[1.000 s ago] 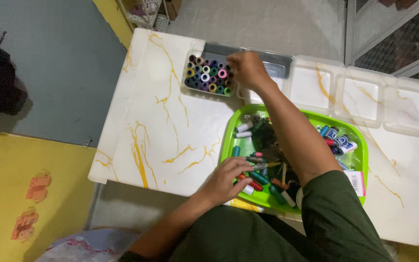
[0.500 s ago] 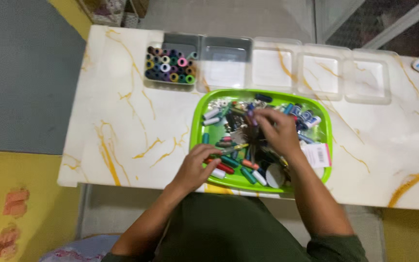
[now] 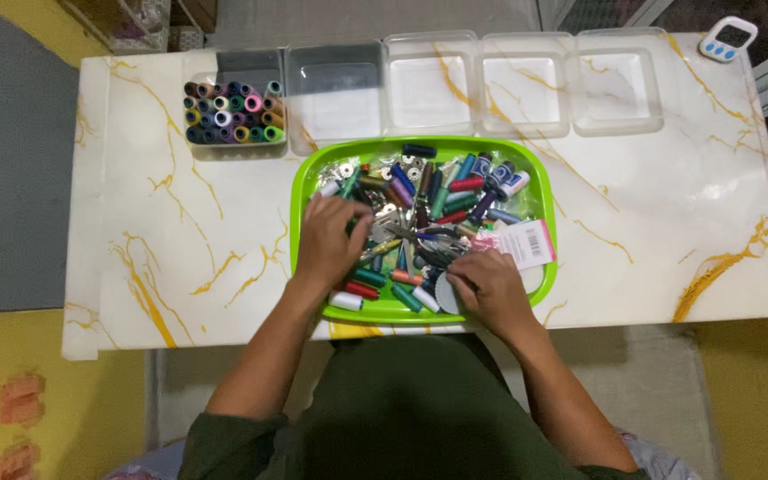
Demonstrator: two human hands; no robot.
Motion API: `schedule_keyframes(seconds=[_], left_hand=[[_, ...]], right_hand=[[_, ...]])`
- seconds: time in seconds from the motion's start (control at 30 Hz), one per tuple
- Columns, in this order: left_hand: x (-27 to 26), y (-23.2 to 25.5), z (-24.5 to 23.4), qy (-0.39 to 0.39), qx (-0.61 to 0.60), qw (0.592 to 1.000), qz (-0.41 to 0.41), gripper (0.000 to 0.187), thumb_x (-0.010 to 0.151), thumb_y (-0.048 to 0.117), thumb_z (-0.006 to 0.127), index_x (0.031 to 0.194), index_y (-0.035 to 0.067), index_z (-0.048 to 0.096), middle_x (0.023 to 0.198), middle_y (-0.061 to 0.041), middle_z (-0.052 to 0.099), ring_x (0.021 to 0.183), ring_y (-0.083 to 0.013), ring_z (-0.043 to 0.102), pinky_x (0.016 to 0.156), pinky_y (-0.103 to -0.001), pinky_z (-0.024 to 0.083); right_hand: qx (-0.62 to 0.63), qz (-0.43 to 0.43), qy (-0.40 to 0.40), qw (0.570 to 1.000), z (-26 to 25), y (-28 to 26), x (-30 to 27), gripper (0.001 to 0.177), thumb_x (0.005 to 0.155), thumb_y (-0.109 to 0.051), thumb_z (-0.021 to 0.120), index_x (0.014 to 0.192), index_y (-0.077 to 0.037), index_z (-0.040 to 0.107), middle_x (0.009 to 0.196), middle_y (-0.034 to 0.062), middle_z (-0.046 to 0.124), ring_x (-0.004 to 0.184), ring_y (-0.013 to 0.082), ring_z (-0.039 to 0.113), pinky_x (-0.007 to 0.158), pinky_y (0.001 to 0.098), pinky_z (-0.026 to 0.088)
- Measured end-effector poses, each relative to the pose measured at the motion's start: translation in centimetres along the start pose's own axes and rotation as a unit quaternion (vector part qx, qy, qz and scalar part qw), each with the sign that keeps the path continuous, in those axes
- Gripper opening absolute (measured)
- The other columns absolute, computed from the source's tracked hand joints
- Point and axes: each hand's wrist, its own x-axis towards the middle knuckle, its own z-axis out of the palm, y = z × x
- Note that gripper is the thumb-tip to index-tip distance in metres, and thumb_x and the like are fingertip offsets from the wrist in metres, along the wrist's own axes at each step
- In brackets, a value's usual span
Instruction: The person sorts small sewing kit items from a green tray into a clear plastic container. They pick up thread spools one by one, wind loose thread onto them, and place them into the container. The person handles thread spools, needles, and other small items, organizing them into the container.
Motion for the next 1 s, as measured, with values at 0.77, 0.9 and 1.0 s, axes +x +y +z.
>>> schedule_keyframes(seconds=[0.77,0.9,1.0], left_hand=[[5.1,-1.6,3.0,-0.143,0.069,0.986,0.045,0.036,0.078,0.016,0.080,0.113,0.018,0.071,0.104,-0.005,0.074,0.109,-0.0303,0.064,0.111,-0.062,0.029],[5.3,-1.6,2.4,-0.193,0.041,0.980,0.040,0.040,0.082,0.014,0.078,0.119,0.018,0.065,0.098,-0.004,0.071,0.106,-0.0292,0.064,0.112,-0.059,0.032],[4.9,-1.7,1.3,-0.176,0.007,0.984,0.040,0.043,0.084,0.015,0.077,0.123,0.014,0.059,0.097,-0.006,0.070,0.102,-0.0285,0.065,0.109,-0.058,0.035]], right_hand=[[0.011,-0.019,0.010,1.000,0.4,0.8,-0.4,0.011,0.081,-0.012,0.079,0.091,-0.009,0.076,0.100,0.0044,0.075,0.095,0.0254,0.067,0.079,0.0393,0.047],[0.006,-0.008,0.000,1.000,0.3,0.7,-0.4,0.011,0.081,-0.013,0.079,0.091,-0.009,0.076,0.100,0.0043,0.075,0.096,0.0249,0.067,0.081,0.0395,0.048],[0.022,0.000,0.002,1.000,0.0,0.4,0.0,0.013,0.083,-0.015,0.079,0.093,-0.008,0.077,0.101,0.0062,0.076,0.098,0.0256,0.068,0.085,0.0405,0.050]])
